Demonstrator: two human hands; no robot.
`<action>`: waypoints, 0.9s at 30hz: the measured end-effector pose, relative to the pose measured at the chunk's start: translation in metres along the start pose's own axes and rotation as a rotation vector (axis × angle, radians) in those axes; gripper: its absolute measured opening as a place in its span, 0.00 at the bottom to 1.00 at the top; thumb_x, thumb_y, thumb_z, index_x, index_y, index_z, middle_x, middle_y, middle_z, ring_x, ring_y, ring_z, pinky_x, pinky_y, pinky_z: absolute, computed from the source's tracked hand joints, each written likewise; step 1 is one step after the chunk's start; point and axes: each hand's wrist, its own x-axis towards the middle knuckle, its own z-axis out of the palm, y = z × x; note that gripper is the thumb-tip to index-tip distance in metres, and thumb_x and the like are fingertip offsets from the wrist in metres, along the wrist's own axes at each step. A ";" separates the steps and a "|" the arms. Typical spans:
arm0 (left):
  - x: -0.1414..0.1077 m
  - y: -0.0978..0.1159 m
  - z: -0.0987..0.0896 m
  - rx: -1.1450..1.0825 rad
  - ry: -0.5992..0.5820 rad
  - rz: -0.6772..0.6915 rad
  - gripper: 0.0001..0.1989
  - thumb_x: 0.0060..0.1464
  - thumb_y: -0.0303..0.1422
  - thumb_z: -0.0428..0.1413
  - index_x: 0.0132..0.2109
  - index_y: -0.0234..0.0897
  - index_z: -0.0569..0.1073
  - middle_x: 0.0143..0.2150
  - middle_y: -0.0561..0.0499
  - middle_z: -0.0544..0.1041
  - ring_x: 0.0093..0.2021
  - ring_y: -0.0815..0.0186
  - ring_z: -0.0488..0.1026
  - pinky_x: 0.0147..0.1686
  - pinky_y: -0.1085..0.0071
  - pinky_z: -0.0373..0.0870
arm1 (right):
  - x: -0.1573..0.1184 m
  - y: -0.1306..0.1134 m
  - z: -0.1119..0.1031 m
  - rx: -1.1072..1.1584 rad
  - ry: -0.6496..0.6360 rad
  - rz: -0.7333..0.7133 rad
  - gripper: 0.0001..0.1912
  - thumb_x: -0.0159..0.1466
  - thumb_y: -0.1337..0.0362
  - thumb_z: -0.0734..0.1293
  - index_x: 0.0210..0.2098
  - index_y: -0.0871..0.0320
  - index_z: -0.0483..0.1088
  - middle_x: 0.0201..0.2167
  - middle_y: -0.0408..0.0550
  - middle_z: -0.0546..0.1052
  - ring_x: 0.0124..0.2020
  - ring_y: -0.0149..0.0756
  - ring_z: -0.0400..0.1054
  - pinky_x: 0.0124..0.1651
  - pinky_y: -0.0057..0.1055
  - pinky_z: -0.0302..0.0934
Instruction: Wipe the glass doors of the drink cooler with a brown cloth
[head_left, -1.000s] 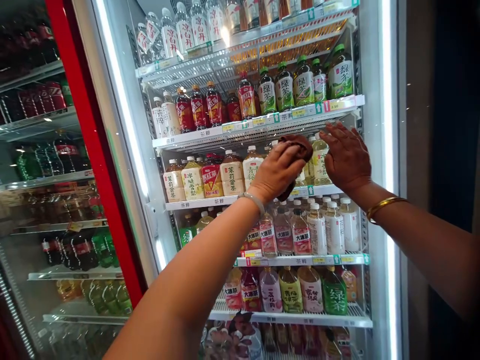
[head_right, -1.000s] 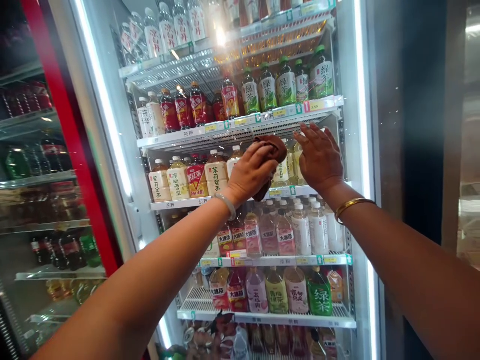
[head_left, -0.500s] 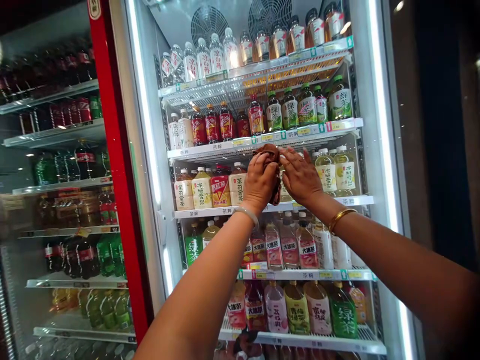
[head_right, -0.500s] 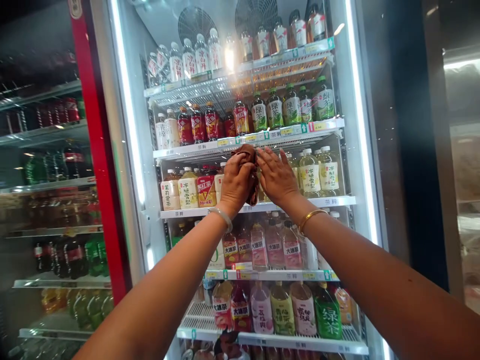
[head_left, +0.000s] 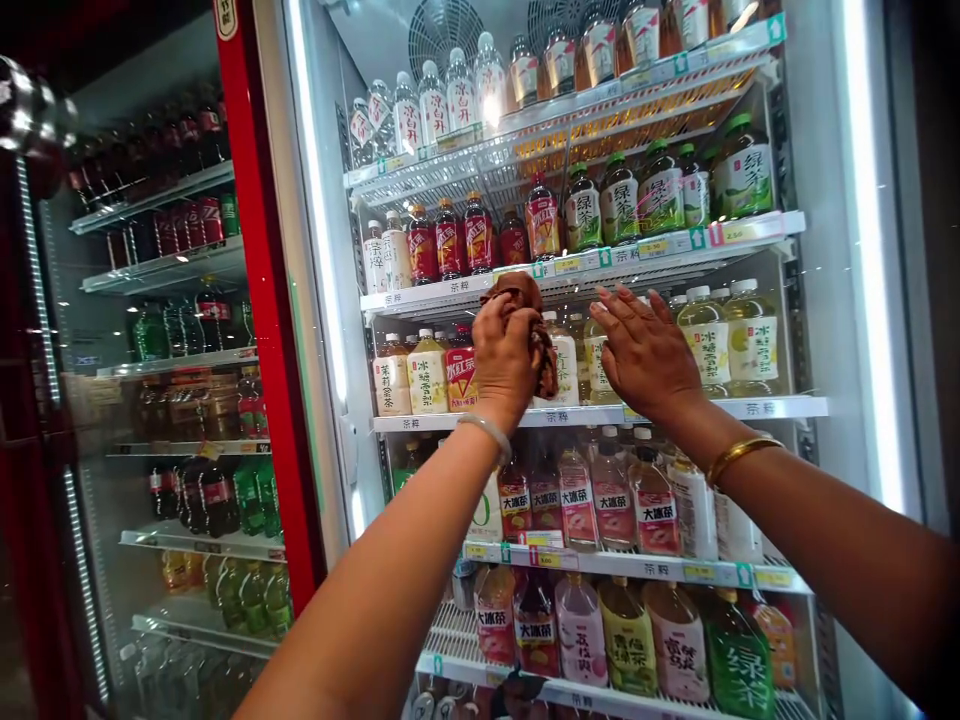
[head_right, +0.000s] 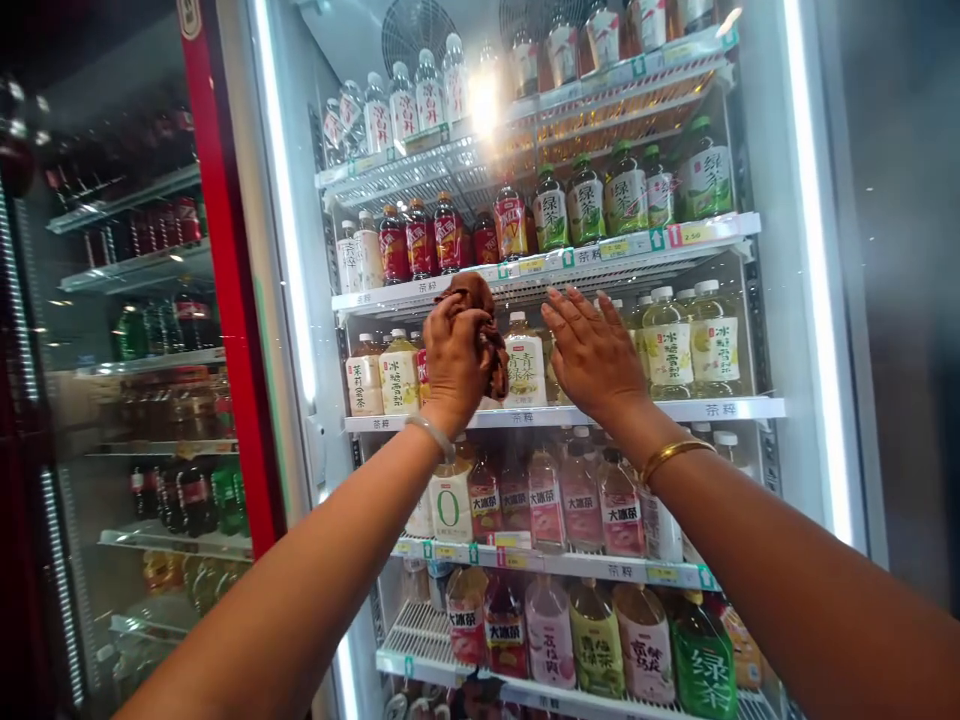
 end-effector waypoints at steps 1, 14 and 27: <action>-0.004 0.006 0.002 -0.007 0.008 0.022 0.10 0.63 0.27 0.58 0.51 0.38 0.76 0.63 0.38 0.70 0.68 0.49 0.63 0.69 0.47 0.65 | 0.000 0.000 0.000 0.007 0.002 0.000 0.33 0.71 0.66 0.61 0.74 0.54 0.55 0.75 0.49 0.59 0.77 0.45 0.51 0.79 0.56 0.43; -0.008 -0.009 0.002 -0.033 0.041 0.088 0.11 0.64 0.29 0.58 0.52 0.41 0.75 0.65 0.39 0.69 0.71 0.50 0.61 0.69 0.44 0.65 | 0.001 -0.002 -0.003 0.032 -0.013 0.019 0.33 0.70 0.67 0.61 0.74 0.55 0.56 0.75 0.50 0.59 0.77 0.46 0.50 0.79 0.57 0.42; -0.017 -0.008 -0.007 -0.080 -0.027 0.100 0.11 0.62 0.28 0.59 0.51 0.42 0.75 0.66 0.41 0.69 0.72 0.50 0.61 0.70 0.42 0.64 | 0.001 -0.002 -0.001 0.024 -0.004 0.021 0.31 0.71 0.67 0.61 0.73 0.55 0.57 0.75 0.49 0.59 0.77 0.44 0.50 0.80 0.56 0.43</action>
